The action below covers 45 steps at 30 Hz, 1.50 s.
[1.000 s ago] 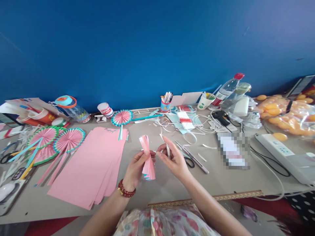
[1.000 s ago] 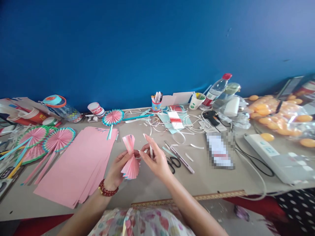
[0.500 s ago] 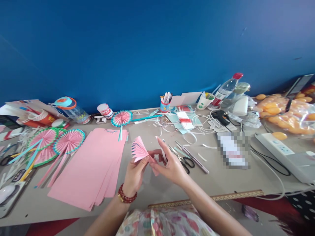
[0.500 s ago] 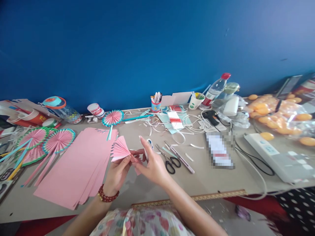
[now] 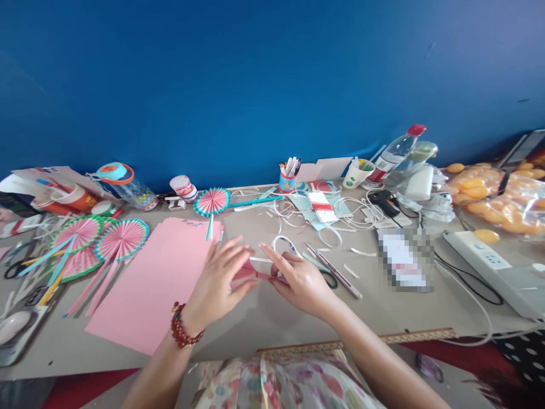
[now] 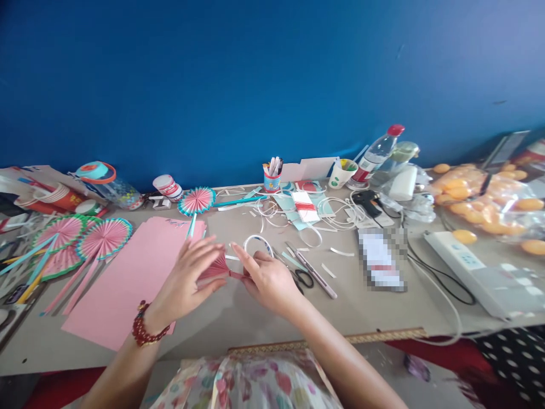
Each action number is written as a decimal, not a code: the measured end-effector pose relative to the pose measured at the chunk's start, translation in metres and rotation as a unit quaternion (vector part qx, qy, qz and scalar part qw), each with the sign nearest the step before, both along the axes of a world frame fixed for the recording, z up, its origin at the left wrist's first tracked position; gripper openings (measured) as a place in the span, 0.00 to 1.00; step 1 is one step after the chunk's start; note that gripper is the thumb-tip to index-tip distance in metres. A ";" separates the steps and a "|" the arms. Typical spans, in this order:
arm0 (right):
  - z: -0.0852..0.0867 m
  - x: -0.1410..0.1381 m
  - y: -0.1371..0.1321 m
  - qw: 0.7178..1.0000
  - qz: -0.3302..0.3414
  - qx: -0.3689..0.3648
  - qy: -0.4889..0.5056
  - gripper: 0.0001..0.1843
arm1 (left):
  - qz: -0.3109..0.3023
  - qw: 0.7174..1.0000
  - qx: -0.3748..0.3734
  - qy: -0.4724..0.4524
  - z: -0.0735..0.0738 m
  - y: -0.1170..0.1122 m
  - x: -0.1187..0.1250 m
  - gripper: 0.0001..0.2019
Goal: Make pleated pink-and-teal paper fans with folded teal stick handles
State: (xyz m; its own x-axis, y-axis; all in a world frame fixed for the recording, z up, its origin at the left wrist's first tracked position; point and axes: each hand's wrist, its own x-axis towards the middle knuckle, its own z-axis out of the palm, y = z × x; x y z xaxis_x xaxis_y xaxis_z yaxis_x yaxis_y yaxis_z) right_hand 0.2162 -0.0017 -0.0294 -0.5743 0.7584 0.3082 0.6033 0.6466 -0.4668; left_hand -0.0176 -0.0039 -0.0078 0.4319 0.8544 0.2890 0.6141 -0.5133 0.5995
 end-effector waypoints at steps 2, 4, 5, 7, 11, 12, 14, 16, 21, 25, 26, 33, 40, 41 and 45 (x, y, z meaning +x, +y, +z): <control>0.002 -0.002 -0.001 1.000 0.019 0.001 -0.009 0.42 | -0.068 0.996 -0.035 0.055 0.006 0.002 0.005 0.12; 0.003 -0.003 -0.001 1.000 0.026 -0.004 -0.006 0.41 | -0.084 0.991 -0.081 0.071 0.006 0.002 0.011 0.10; 0.004 -0.002 -0.001 1.000 0.026 -0.009 -0.003 0.41 | -0.080 0.989 -0.100 0.071 0.004 0.002 0.013 0.11; 0.005 0.001 -0.001 0.999 0.023 -0.023 0.001 0.42 | -0.072 0.987 -0.129 0.065 -0.001 0.001 0.016 0.13; 0.006 0.010 0.002 0.999 0.008 -0.051 0.005 0.44 | -0.078 0.982 -0.170 0.027 -0.010 -0.001 0.018 0.10; 0.007 0.012 0.003 0.998 0.007 -0.060 0.008 0.44 | -0.080 0.980 -0.184 0.011 -0.011 -0.002 0.018 0.10; 0.009 0.016 0.005 0.996 0.004 -0.082 0.021 0.43 | -0.083 0.972 -0.216 -0.028 -0.012 -0.002 0.018 0.09; 0.011 0.020 0.008 0.993 -0.005 -0.109 0.038 0.43 | -0.086 0.961 -0.253 -0.072 -0.012 -0.003 0.017 0.10; 0.006 0.031 0.015 0.983 -0.042 -0.159 0.077 0.44 | -0.091 0.928 -0.319 -0.170 -0.015 -0.007 0.013 0.17; 0.006 0.038 0.015 0.985 -0.053 -0.128 0.100 0.36 | -0.110 0.917 -0.332 -0.189 -0.022 -0.005 0.013 0.14; 0.009 0.040 0.015 0.988 -0.064 -0.100 0.099 0.31 | -0.097 0.922 -0.324 -0.190 -0.023 -0.004 0.013 0.14; 0.023 0.047 0.003 0.981 -0.098 -0.089 0.140 0.14 | 0.019 0.959 -0.205 -0.195 -0.018 0.004 0.020 0.12; 0.018 0.025 -0.003 0.948 -0.057 -0.219 0.223 0.13 | 0.031 0.969 -0.108 -0.219 -0.003 0.000 0.042 0.07; 0.018 0.022 -0.003 0.946 -0.056 -0.219 0.232 0.13 | 0.034 0.970 -0.103 -0.219 -0.002 -0.001 0.044 0.06; 0.021 0.017 -0.005 0.952 -0.049 -0.204 0.223 0.13 | 0.049 0.975 -0.061 -0.209 -0.001 -0.001 0.046 0.04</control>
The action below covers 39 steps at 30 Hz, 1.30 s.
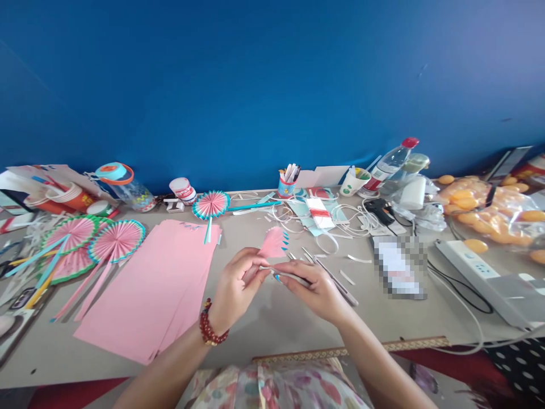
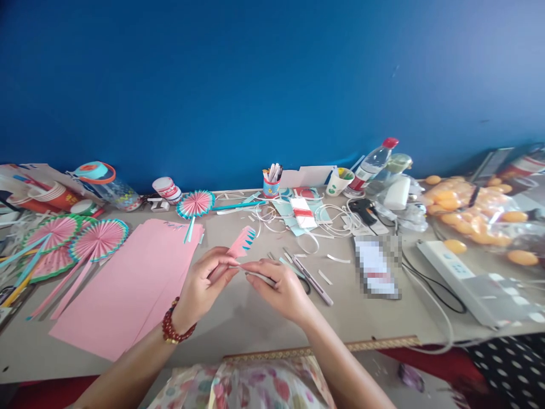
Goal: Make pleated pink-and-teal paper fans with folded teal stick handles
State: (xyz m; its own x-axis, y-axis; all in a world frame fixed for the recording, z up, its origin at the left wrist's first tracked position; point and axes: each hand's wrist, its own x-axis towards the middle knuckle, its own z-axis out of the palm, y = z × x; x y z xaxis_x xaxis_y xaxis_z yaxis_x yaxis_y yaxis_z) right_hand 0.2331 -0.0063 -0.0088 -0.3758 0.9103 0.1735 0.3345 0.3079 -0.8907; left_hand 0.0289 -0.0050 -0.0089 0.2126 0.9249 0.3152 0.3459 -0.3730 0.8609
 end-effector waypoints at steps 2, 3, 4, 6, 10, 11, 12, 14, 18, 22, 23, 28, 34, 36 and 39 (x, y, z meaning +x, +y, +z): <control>0.001 -0.001 -0.001 1.000 0.001 0.003 -0.020 0.14 | 0.006 0.999 0.030 0.014 -0.001 0.000 -0.001 0.04; 0.001 -0.001 -0.001 1.000 0.002 0.005 -0.029 0.14 | 0.007 0.999 0.044 0.023 -0.001 0.000 -0.001 0.04; 0.001 -0.001 -0.002 0.999 0.002 0.010 -0.034 0.14 | 0.007 0.998 0.055 0.031 -0.001 0.000 -0.001 0.05; 0.001 -0.002 -0.002 0.999 0.001 0.023 -0.041 0.14 | 0.005 0.996 0.068 0.048 0.000 -0.001 -0.001 0.05; 0.002 -0.005 -0.004 0.997 -0.014 0.010 -0.071 0.12 | -0.001 0.994 0.081 0.070 0.003 -0.002 0.000 0.04; 0.002 -0.006 -0.005 0.997 -0.016 0.001 -0.079 0.12 | -0.002 0.994 0.080 0.069 0.003 -0.003 0.000 0.04; 0.002 -0.007 -0.006 0.996 -0.018 -0.004 -0.088 0.13 | -0.004 0.995 0.076 0.067 0.003 -0.003 0.000 0.05; 0.003 -0.009 -0.009 0.994 -0.025 0.001 -0.110 0.15 | -0.008 0.996 0.066 0.063 0.002 -0.004 -0.001 0.05; 0.006 -0.013 -0.016 0.984 -0.045 0.025 -0.171 0.16 | -0.009 0.997 0.053 0.052 0.001 -0.005 -0.003 0.04; 0.011 -0.015 -0.018 0.980 -0.047 0.014 -0.192 0.13 | -0.003 0.998 0.038 0.041 0.002 -0.006 -0.004 0.04; 0.012 -0.015 -0.018 0.981 -0.045 0.002 -0.190 0.13 | -0.003 0.999 0.034 0.040 0.002 -0.007 -0.003 0.03; 0.016 -0.017 -0.017 0.984 -0.023 -0.056 -0.167 0.14 | -0.008 1.000 0.012 0.023 0.003 -0.009 -0.004 0.03; 0.013 -0.010 -0.013 0.972 -0.045 -0.054 -0.224 0.30 | -0.010 1.000 -0.017 0.000 0.006 -0.012 -0.009 0.03; 0.014 -0.004 -0.011 0.968 -0.057 -0.049 -0.238 0.34 | -0.017 0.999 -0.043 -0.019 0.006 -0.012 -0.012 0.03; 0.019 0.003 -0.007 0.973 -0.025 -0.064 -0.221 0.23 | -0.037 0.991 -0.110 -0.060 0.002 -0.010 -0.015 0.02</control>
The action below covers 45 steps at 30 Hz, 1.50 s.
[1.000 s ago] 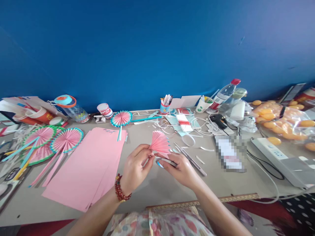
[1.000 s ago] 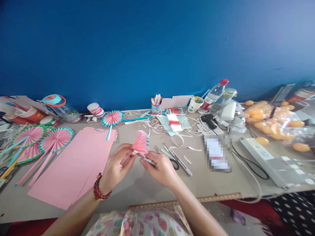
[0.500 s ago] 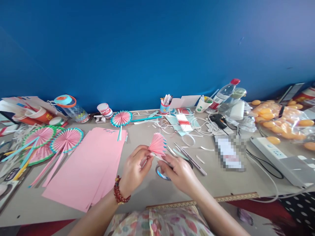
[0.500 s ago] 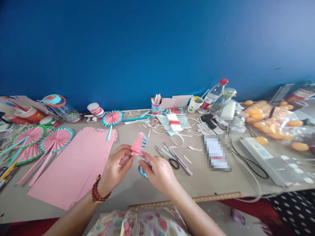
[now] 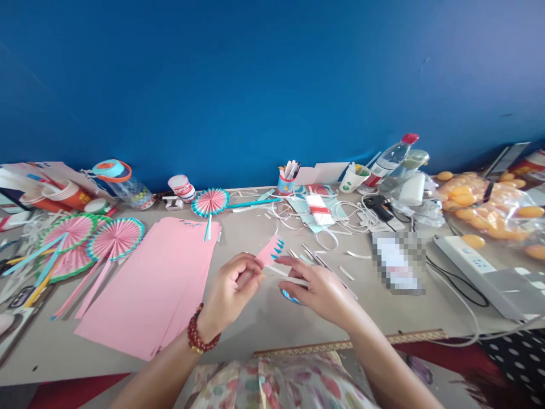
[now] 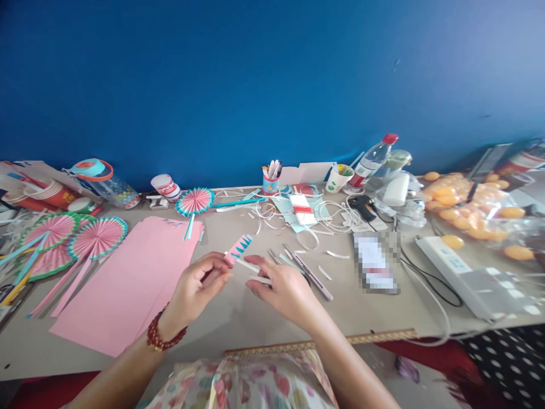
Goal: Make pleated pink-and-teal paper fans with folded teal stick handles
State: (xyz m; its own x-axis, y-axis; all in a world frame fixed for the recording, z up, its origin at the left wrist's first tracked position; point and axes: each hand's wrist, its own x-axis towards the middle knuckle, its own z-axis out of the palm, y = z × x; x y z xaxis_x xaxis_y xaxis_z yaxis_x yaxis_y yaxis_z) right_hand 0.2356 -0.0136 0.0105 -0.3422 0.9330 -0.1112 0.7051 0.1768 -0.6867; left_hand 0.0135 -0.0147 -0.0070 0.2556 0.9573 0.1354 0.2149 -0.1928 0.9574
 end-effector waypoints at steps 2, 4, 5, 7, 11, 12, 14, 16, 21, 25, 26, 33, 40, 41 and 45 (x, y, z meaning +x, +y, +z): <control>0.003 0.002 0.001 0.999 0.007 -0.017 0.037 0.15 | -0.017 0.997 -0.066 -0.033 -0.004 0.003 -0.002 0.03; 0.004 0.001 0.001 0.997 0.007 -0.021 0.072 0.11 | -0.033 0.989 -0.126 -0.063 -0.008 0.005 -0.004 0.04; 0.003 0.001 0.002 0.996 0.009 -0.017 0.083 0.10 | -0.037 0.985 -0.148 -0.075 -0.009 0.006 -0.004 0.05; 0.001 0.001 0.002 0.996 0.017 -0.005 0.086 0.08 | -0.039 0.980 -0.171 -0.091 -0.011 0.006 -0.004 0.07; 0.000 0.005 0.004 0.998 0.025 0.020 0.046 0.07 | -0.033 0.980 -0.179 -0.082 -0.013 0.005 -0.003 0.09; 0.001 0.006 0.005 0.999 0.029 0.023 0.033 0.07 | -0.031 0.980 -0.179 -0.078 -0.014 0.005 -0.002 0.10; 0.004 0.009 0.006 0.999 0.037 0.025 0.009 0.07 | -0.034 0.981 -0.177 -0.078 -0.015 0.004 0.001 0.11; 0.007 0.011 0.007 0.999 0.042 0.022 -0.005 0.07 | -0.043 0.980 -0.171 -0.087 -0.017 0.003 0.004 0.11; 0.009 0.023 0.006 0.999 0.031 0.014 0.012 0.09 | -0.055 0.983 -0.151 -0.094 -0.023 0.003 0.008 0.14; 0.010 0.032 0.003 0.999 0.025 -0.028 0.039 0.09 | -0.043 0.990 -0.131 -0.038 -0.028 0.004 0.003 0.15; 0.010 0.032 0.002 0.998 0.029 -0.038 0.043 0.09 | -0.045 0.991 -0.123 -0.017 -0.028 0.004 0.002 0.15; 0.006 0.015 0.008 0.997 0.055 -0.046 0.026 0.07 | -0.073 0.993 -0.079 0.058 -0.022 0.002 0.003 0.15; -0.004 0.007 0.022 0.991 0.092 -0.069 0.062 0.05 | -0.127 0.985 -0.117 0.028 -0.020 0.002 0.000 0.17; -0.005 0.007 0.024 0.990 0.096 -0.071 0.070 0.05 | -0.135 0.983 -0.122 0.023 -0.020 0.003 0.000 0.17; -0.010 0.006 0.033 0.988 0.093 -0.086 0.086 0.06 | -0.137 0.981 -0.132 0.045 -0.019 0.004 -0.003 0.16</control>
